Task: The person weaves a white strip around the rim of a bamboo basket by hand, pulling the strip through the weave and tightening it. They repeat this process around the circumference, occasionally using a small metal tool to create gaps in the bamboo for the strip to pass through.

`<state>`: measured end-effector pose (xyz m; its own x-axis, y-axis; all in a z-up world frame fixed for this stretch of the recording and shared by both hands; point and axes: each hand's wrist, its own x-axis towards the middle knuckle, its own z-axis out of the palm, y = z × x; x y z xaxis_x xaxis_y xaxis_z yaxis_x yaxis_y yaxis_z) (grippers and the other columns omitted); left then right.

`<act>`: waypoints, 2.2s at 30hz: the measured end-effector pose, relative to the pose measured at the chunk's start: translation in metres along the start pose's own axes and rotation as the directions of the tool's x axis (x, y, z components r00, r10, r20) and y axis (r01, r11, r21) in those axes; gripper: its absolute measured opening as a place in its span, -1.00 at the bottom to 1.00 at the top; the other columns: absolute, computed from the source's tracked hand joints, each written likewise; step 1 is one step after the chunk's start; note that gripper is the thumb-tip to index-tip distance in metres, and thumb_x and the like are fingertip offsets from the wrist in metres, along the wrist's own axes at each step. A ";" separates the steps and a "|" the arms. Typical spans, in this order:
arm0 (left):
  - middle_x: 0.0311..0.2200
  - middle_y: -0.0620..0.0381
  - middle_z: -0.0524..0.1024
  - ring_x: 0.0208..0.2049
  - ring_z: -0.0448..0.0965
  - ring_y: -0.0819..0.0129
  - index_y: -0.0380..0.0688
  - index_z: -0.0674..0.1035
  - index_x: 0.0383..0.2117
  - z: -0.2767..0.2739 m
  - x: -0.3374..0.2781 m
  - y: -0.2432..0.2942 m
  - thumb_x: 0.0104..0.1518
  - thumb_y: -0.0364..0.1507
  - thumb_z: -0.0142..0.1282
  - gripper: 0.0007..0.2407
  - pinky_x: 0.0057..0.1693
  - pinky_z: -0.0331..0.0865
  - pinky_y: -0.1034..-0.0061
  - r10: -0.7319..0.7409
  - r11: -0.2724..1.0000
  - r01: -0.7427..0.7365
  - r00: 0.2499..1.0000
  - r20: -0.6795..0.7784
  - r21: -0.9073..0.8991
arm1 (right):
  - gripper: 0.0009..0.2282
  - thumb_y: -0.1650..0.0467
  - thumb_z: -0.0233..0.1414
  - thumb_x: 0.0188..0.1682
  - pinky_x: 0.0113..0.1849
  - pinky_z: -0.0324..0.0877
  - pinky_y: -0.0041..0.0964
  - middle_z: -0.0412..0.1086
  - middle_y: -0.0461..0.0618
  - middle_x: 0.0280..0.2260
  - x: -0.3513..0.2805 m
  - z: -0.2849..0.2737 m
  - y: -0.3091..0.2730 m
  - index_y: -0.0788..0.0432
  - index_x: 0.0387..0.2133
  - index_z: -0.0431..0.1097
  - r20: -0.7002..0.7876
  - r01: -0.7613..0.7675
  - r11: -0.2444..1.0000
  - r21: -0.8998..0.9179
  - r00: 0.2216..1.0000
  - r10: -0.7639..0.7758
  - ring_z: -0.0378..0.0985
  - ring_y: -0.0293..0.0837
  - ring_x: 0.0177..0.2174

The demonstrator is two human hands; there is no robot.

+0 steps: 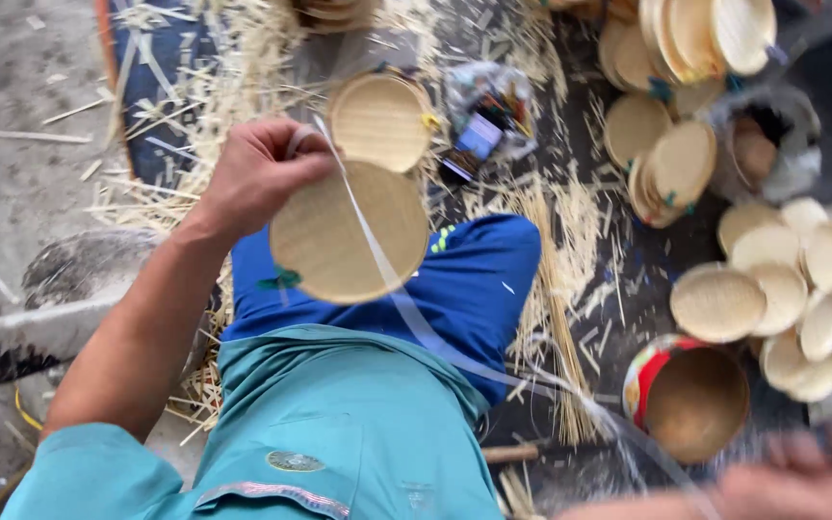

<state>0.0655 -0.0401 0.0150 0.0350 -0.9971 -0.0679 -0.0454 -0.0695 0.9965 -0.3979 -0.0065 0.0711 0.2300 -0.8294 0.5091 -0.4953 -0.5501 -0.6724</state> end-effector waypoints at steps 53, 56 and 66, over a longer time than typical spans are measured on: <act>-0.07 0.15 0.64 -0.09 0.58 0.55 -0.23 0.59 0.11 0.070 -0.016 -0.051 0.29 -0.47 0.12 -0.72 0.06 0.50 0.57 -0.157 0.922 0.334 0.782 0.603 -0.194 | -0.92 0.48 0.25 -0.02 -0.27 0.46 -0.20 0.45 -0.06 -0.35 -0.018 0.150 -0.048 0.18 -0.30 0.51 0.278 -0.107 0.992 -0.070 0.953 0.122 0.52 -0.08 -0.31; -0.14 0.15 0.65 -0.13 0.60 0.54 -0.21 0.61 0.06 0.076 -0.013 -0.051 0.27 -0.44 0.14 -0.73 0.03 0.52 0.57 -0.217 0.933 0.339 0.798 0.561 -0.121 | -0.94 0.48 0.22 -0.01 -0.32 0.45 -0.25 0.44 -0.06 -0.35 -0.014 0.145 -0.053 0.20 -0.32 0.50 0.322 -0.242 0.964 0.111 0.926 0.195 0.52 -0.10 -0.37; -0.20 0.17 0.65 -0.19 0.59 0.58 -0.21 0.63 0.00 0.093 -0.010 -0.043 0.26 -0.38 0.15 -0.74 -0.04 0.52 0.59 -0.243 0.942 0.331 0.772 0.587 -0.046 | -0.96 0.52 0.19 0.04 -0.27 0.45 -0.26 0.47 0.01 -0.33 -0.024 0.141 -0.044 0.27 -0.32 0.48 0.202 -0.191 0.982 -0.006 0.961 0.188 0.54 -0.06 -0.34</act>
<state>-0.0257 -0.0303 -0.0320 -0.5481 -0.7717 -0.3226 0.0146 -0.3944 0.9188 -0.2634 0.0241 0.0130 0.2973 -0.9204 0.2538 -0.5355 -0.3809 -0.7538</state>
